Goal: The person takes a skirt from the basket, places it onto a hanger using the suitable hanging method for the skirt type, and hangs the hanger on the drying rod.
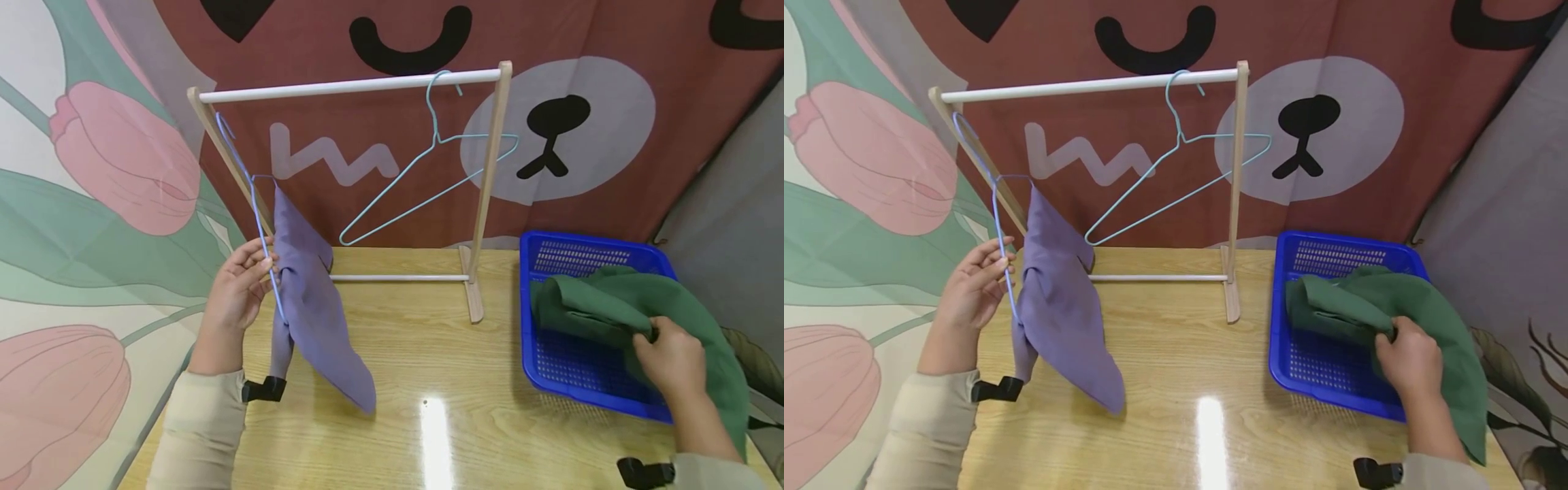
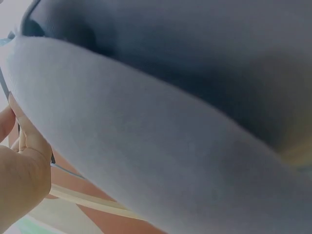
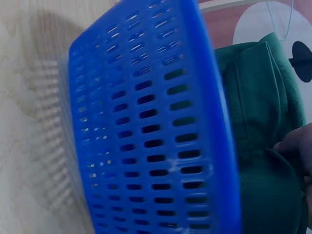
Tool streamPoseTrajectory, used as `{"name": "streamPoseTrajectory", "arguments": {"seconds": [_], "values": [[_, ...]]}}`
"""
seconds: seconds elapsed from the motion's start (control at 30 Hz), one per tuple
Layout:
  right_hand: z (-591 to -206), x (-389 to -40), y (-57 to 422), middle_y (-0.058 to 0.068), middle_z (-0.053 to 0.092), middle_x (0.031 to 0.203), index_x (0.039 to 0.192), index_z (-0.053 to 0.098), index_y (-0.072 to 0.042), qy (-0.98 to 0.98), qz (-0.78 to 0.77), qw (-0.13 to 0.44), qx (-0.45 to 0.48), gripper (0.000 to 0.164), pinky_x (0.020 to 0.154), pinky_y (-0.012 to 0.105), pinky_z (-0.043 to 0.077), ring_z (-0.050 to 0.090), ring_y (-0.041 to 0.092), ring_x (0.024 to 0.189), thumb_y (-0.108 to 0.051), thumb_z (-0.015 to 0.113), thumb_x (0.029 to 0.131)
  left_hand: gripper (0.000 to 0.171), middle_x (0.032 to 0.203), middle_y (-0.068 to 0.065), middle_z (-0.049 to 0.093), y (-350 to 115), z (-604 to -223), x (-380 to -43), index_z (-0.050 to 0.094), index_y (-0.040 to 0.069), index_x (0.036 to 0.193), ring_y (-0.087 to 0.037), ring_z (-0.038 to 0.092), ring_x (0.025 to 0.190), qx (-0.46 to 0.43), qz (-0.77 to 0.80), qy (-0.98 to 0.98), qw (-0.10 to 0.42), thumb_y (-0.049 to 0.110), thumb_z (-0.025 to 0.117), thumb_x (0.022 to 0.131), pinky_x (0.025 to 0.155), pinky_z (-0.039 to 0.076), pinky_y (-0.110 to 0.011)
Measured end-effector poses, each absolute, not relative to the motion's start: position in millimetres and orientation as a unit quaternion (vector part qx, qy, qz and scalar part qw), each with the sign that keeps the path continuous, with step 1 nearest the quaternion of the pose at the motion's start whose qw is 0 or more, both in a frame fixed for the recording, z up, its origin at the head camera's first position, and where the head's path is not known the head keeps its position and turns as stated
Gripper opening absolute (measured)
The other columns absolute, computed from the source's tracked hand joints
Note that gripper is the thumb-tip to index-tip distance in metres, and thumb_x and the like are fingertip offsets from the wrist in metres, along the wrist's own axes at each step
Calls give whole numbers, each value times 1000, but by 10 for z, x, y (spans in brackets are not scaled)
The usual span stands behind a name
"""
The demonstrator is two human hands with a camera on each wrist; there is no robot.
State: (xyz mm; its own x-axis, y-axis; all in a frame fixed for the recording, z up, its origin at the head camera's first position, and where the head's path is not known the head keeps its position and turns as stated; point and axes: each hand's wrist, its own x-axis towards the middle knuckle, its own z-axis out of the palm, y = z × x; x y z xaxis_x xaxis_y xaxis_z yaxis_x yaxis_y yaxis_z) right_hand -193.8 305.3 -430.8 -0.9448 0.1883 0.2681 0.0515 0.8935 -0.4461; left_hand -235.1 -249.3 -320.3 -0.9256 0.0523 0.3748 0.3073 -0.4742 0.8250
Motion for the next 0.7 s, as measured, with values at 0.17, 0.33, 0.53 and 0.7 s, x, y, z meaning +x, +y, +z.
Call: {"name": "streamPoseTrajectory", "arguments": {"seconds": [0.17, 0.33, 0.53, 0.7], "values": [[-4219, -1954, 2995, 36, 49, 84, 101, 46, 19, -951, 214, 208, -78, 31, 48, 48, 37, 48, 41, 57, -1, 51, 77, 29, 83, -8, 54, -2490, -3182, -2378, 53, -1, 107, -15, 54, 68, -167, -843, -504, 79, -13, 38, 85, 55, 47, -21], [-4140, -1977, 2955, 38, 47, 94, 104, 46, 19, -939, 226, 239, -105, 33, 68, 57, 35, 45, 50, 78, -1, 48, 77, 26, 83, -8, 54, -2479, -3183, -2419, 50, -5, 109, -15, 54, 69, -173, -846, -498, 79, -11, 42, 85, 55, 47, -21], [-4066, -2022, 2905, 38, 47, 97, 106, 46, 19, -915, 256, 284, -131, 34, 78, 56, 31, 44, 49, 85, 1, 46, 77, 25, 82, -8, 54, -2460, -3161, -2462, 53, -2, 106, -14, 53, 68, -178, -850, -488, 82, -10, 43, 84, 54, 46, -19], [-4005, -2056, 2867, 36, 50, 90, 97, 52, 18, -880, 278, 366, -122, 30, 76, 55, 30, 45, 47, 81, 3, 45, 72, 25, 80, -8, 54, -2448, -3129, -2491, 54, -1, 104, -14, 54, 67, -156, -853, -490, 87, -11, 43, 84, 53, 46, -19]]}}
